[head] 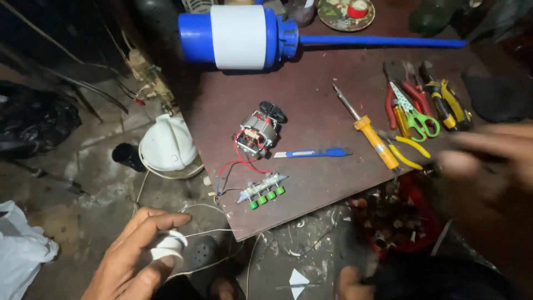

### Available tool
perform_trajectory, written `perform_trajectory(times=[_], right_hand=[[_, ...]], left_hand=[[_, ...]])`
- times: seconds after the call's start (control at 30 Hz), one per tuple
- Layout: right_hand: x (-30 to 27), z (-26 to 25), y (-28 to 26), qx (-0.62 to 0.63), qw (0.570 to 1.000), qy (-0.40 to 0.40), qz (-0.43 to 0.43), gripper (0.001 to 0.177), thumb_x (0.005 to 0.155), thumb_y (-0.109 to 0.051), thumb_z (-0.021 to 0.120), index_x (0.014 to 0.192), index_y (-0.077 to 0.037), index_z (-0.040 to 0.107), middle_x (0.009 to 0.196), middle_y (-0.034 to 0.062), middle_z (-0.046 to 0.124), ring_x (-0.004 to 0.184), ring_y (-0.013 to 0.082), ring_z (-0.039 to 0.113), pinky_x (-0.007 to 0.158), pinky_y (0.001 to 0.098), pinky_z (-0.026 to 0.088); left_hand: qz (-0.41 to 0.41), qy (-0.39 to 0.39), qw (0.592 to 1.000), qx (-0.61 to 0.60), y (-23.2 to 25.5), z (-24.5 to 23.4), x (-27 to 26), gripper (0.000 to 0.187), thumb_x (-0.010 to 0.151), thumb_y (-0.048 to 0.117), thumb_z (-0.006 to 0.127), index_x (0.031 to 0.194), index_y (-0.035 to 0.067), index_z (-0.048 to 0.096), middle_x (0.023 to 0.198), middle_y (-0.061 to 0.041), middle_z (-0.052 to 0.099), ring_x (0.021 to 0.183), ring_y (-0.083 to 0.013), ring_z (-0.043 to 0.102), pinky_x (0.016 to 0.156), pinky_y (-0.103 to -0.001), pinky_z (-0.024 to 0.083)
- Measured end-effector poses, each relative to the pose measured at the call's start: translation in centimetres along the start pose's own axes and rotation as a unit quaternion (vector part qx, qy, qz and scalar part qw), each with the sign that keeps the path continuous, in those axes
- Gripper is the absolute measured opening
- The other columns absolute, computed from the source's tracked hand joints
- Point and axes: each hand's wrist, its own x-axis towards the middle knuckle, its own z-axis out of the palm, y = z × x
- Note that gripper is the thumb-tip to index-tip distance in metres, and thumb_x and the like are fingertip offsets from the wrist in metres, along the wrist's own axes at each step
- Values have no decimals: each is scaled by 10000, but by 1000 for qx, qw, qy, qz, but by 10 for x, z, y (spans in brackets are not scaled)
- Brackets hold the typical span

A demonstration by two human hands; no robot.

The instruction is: Soldering wires onto a switch assembly on a workbench

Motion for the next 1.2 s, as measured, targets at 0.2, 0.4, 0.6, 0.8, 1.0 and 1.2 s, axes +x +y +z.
perform_trajectory(times=[0.2, 0.4, 0.6, 0.8, 1.0, 1.2], right_hand=[[3, 61, 16, 31, 998, -59, -19, 271, 866, -227, 735, 1071, -52, 702, 1028, 66, 702, 955, 236, 667, 846, 349, 502], [-18, 68, 13, -37, 993, -114, 19, 140, 817, -370, 736, 765, -244, 703, 772, -31, 654, 755, 205, 652, 679, 369, 490], [-54, 80, -25, 34, 925, -379, -20, 251, 884, -563, 553, 846, -367, 704, 810, -87, 670, 731, 170, 697, 618, 437, 526], [-42, 65, -100, 142, 928, -10, -345, 145, 969, -204, 609, 918, -89, 682, 834, 61, 627, 651, 230, 534, 577, 320, 387], [-34, 58, -117, 17, 940, 113, -322, 179, 1008, -304, 604, 1055, -165, 707, 1045, -15, 709, 889, 162, 617, 779, 346, 425], [-29, 77, -127, 117, 959, 82, -244, 228, 981, -130, 450, 949, -141, 676, 974, 17, 662, 826, 200, 611, 752, 401, 360]], left_hand=[[-86, 33, 995, -44, 30, 10, 10, 313, 773, 184, 704, 1068, 149, 803, 1045, 24, 694, 911, -92, 678, 820, -230, 444], [-3, 7, 997, -76, 38, 11, 16, 321, 881, 243, 671, 1153, 103, 768, 1111, -29, 680, 1088, -121, 647, 978, -269, 424], [73, 6, 996, -57, 48, 25, 16, 329, 917, 218, 644, 1184, 46, 731, 1111, -49, 657, 1063, -169, 647, 966, -302, 461], [123, -31, 992, 30, 67, 39, 9, 388, 951, 276, 616, 1246, 30, 669, 1085, -67, 620, 992, -209, 654, 843, -326, 508], [190, -26, 977, 91, 69, 57, 4, 301, 955, 253, 624, 1196, 72, 625, 1143, -81, 600, 917, -255, 708, 733, -364, 601], [197, -33, 972, 124, 82, 71, 10, 261, 959, 225, 623, 1162, 62, 613, 1156, -111, 583, 854, -303, 698, 720, -402, 587]])
